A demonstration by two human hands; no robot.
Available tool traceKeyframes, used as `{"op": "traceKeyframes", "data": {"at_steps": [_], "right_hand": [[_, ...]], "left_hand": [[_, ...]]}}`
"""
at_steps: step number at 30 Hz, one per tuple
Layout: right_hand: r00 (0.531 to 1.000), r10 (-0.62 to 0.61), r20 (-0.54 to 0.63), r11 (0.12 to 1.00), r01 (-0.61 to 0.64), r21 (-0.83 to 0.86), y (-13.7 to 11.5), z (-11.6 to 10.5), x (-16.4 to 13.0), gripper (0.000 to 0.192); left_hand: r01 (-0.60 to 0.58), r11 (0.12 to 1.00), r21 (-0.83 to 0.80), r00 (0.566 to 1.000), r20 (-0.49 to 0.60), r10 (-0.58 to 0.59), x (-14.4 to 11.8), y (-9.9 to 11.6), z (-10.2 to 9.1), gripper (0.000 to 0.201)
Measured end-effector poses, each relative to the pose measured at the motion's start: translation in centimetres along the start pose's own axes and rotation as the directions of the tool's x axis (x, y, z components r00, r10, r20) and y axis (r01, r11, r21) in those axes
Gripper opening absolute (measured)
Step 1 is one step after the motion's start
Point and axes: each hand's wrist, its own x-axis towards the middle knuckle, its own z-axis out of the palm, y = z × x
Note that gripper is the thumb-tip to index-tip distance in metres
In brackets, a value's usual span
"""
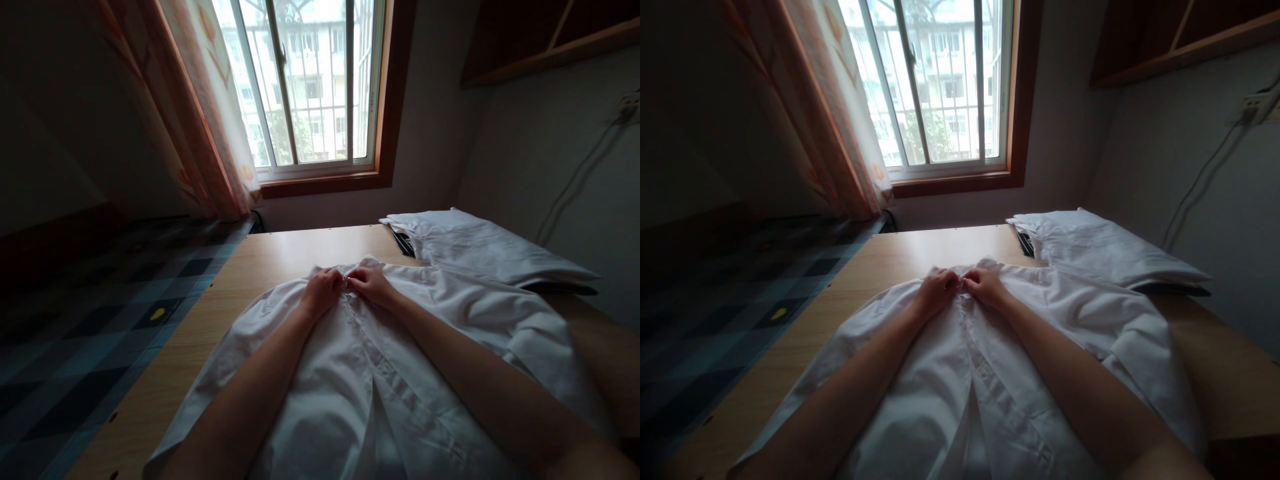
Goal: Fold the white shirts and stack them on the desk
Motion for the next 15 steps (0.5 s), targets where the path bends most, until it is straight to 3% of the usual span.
{"op": "traceKeyframes", "data": {"at_steps": [4,10,15], "right_hand": [[0.998,0.037,0.047,0.998,-0.04,0.058,0.1,-0.2,0.1,0.019],[0.999,-0.011,-0.05,1.0,0.01,-0.025,-0.1,0.0,0.3,0.017],[0.996,-0.063,-0.058,0.995,0.058,-0.084,-0.3,0.1,0.3,0.013]], "left_hand": [[0.043,0.999,-0.016,0.999,0.013,-0.043,0.0,0.2,0.0,0.014],[0.191,0.964,-0.183,0.982,0.024,-0.19,0.0,0.3,-0.4,0.014],[0.25,0.914,-0.32,0.968,0.07,-0.24,0.1,0.2,-0.9,0.014]]}}
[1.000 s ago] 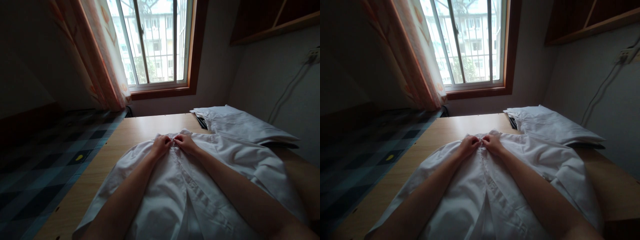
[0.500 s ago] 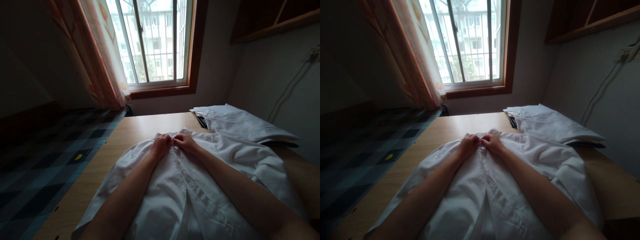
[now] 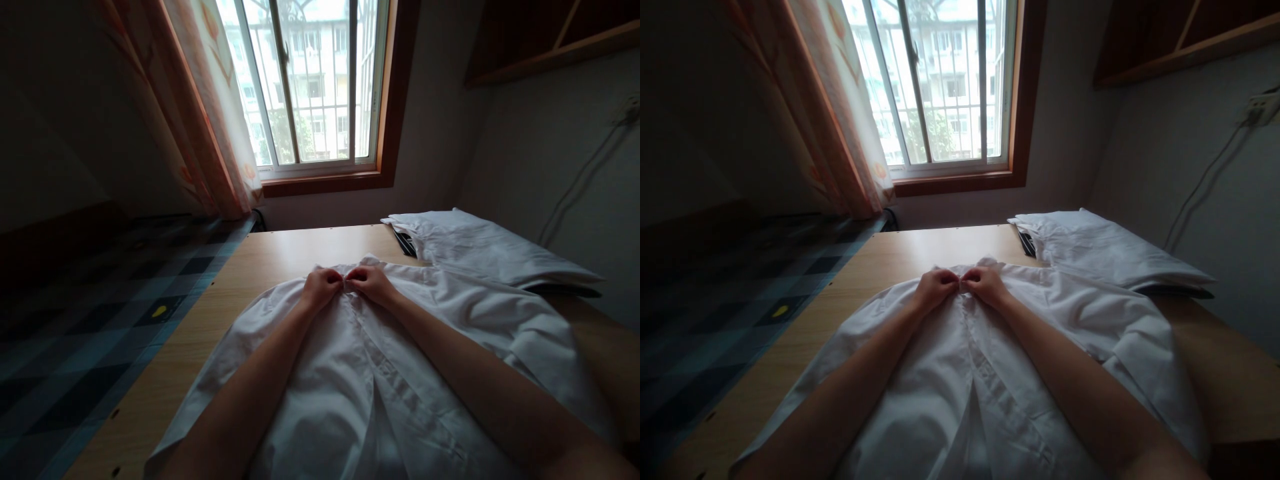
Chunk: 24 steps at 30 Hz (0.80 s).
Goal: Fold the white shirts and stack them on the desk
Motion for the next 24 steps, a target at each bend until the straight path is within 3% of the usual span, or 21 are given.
{"op": "traceKeyframes", "data": {"at_steps": [9,16,24], "right_hand": [[0.997,-0.01,-0.078,0.982,-0.005,-0.191,-0.8,1.1,-0.5,0.016],[0.987,0.091,-0.132,0.924,-0.133,-0.359,-1.7,2.1,-0.7,0.012],[0.991,0.078,-0.107,0.896,-0.117,-0.428,-1.3,2.1,-0.5,0.009]], "left_hand": [[0.068,0.995,-0.075,0.992,0.109,-0.059,0.4,0.4,-0.9,0.022],[0.12,0.993,0.011,0.991,0.062,-0.12,0.5,1.1,-0.2,0.024],[0.19,0.974,0.126,0.978,0.063,-0.199,1.0,1.3,0.2,0.025]]}}
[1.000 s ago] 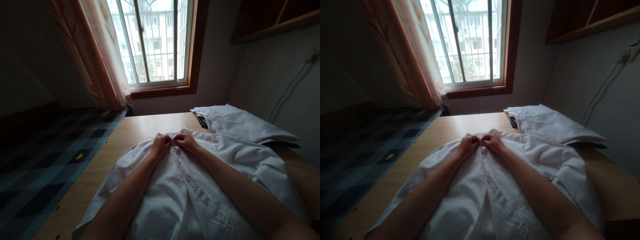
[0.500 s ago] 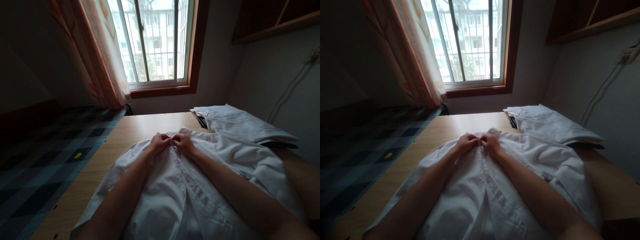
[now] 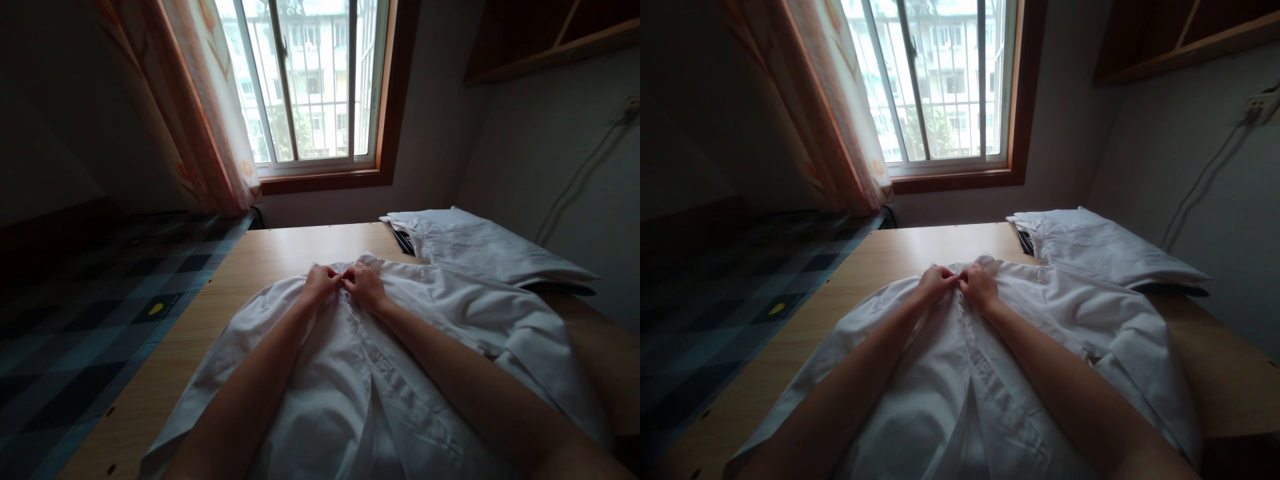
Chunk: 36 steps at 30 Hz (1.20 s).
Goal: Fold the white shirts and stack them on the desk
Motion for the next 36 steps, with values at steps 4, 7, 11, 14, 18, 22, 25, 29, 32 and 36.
{"op": "traceKeyframes", "data": {"at_steps": [4,7,11,14,18,22,25,29,32,36], "right_hand": [[1.0,-0.012,0.008,1.0,0.012,-0.005,0.0,-0.1,0.1,0.01],[0.999,-0.048,0.023,0.999,0.047,0.011,0.1,-0.3,0.2,0.011],[0.994,-0.101,0.032,0.994,0.099,0.046,0.4,-0.6,0.1,0.015],[0.987,-0.16,0.027,0.985,0.157,0.076,0.8,-0.8,-0.1,0.017],[0.98,-0.195,0.038,0.979,0.192,0.064,1.2,-1.2,-0.4,0.019],[0.972,-0.225,0.069,0.974,0.227,-0.013,1.2,-1.6,-0.6,0.019],[0.971,-0.225,0.082,0.971,0.23,-0.062,1.1,-1.8,-0.6,0.019],[0.97,-0.222,0.097,0.97,0.23,-0.083,0.9,-1.8,-0.6,0.019],[0.971,-0.216,0.099,0.971,0.224,-0.086,0.9,-1.8,-0.6,0.019],[0.974,-0.203,0.098,0.972,0.212,-0.098,0.9,-2.0,-0.7,0.019]], "left_hand": [[0.018,0.999,0.038,1.0,-0.004,-0.018,0.2,0.2,0.1,0.024],[0.027,0.998,0.051,1.0,-0.003,-0.027,0.4,0.1,0.0,0.022],[0.048,0.992,0.114,0.999,0.003,-0.049,0.4,0.1,-0.3,0.023],[0.048,0.984,0.171,0.998,0.022,-0.052,0.3,0.2,-0.5,0.024],[0.035,0.979,0.202,0.999,0.024,-0.041,0.1,0.5,-0.5,0.025],[0.017,0.976,0.216,1.0,0.012,-0.02,-0.2,0.6,-0.4,0.026],[-0.003,0.969,0.245,1.0,-0.009,0.006,-0.4,0.5,0.0,0.025],[-0.005,0.952,0.305,0.997,-0.075,0.029,-0.5,0.3,0.7,0.024],[0.003,0.95,0.311,0.993,-0.111,0.034,-0.5,0.1,1.0,0.025],[-0.057,0.947,0.317,0.995,-0.065,0.081,-0.7,0.0,0.7,0.021]]}}
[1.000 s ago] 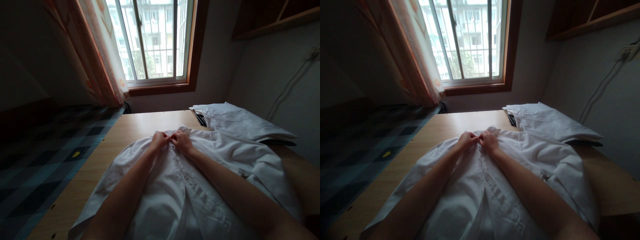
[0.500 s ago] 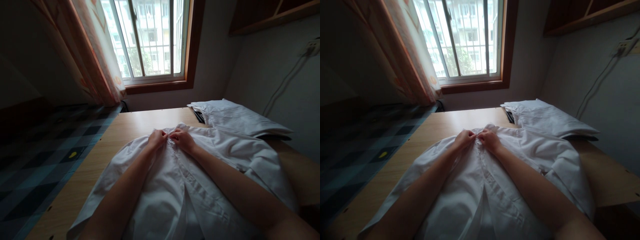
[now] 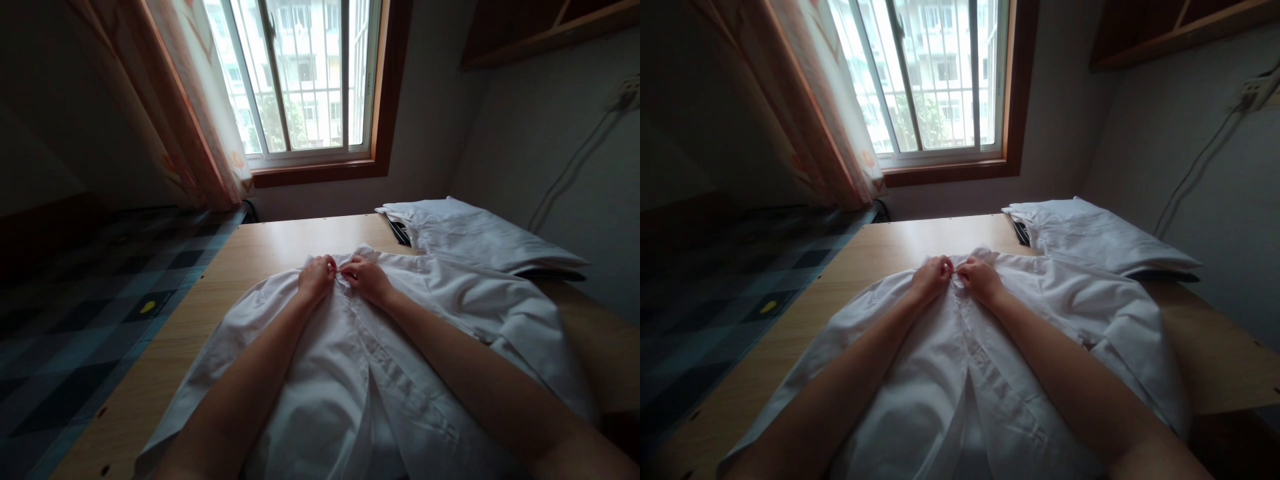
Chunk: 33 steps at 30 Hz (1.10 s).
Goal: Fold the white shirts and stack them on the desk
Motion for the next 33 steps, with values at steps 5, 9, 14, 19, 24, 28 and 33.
{"op": "traceKeyframes", "data": {"at_steps": [5,9,14,19,24,28,33], "right_hand": [[1.0,0.013,-0.002,1.0,-0.013,0.017,0.2,-0.2,-0.1,0.02],[1.0,0.001,0.004,0.999,-0.001,0.035,0.4,-0.3,-0.1,0.02],[1.0,-0.015,0.012,1.0,0.015,0.026,0.5,-0.2,-0.1,0.022],[0.999,-0.001,0.036,1.0,0.001,0.002,0.3,-0.3,0.0,0.023],[0.998,-0.01,0.055,0.999,0.011,-0.033,0.1,-0.8,-0.1,0.028],[0.997,-0.039,0.064,0.997,0.042,-0.059,0.5,-1.1,-0.2,0.033],[0.994,-0.088,0.063,0.993,0.092,-0.069,1.1,-1.0,-0.3,0.036]], "left_hand": [[-0.059,0.998,-0.021,0.998,0.022,0.06,-0.1,-0.1,-0.5,0.023],[-0.036,0.999,-0.012,0.999,0.034,0.036,0.0,0.1,-0.6,0.024],[-0.002,1.0,0.016,0.999,0.036,0.001,0.3,0.5,-0.5,0.027],[0.007,0.998,0.064,0.999,0.046,-0.01,0.8,0.6,-0.6,0.027],[-0.04,0.995,0.091,0.995,0.1,0.031,1.1,0.3,-0.9,0.027],[-0.038,0.993,0.115,0.997,0.078,0.029,1.2,0.3,-0.7,0.029],[0.024,0.995,0.099,0.995,0.091,-0.033,1.1,0.9,-0.5,0.032]]}}
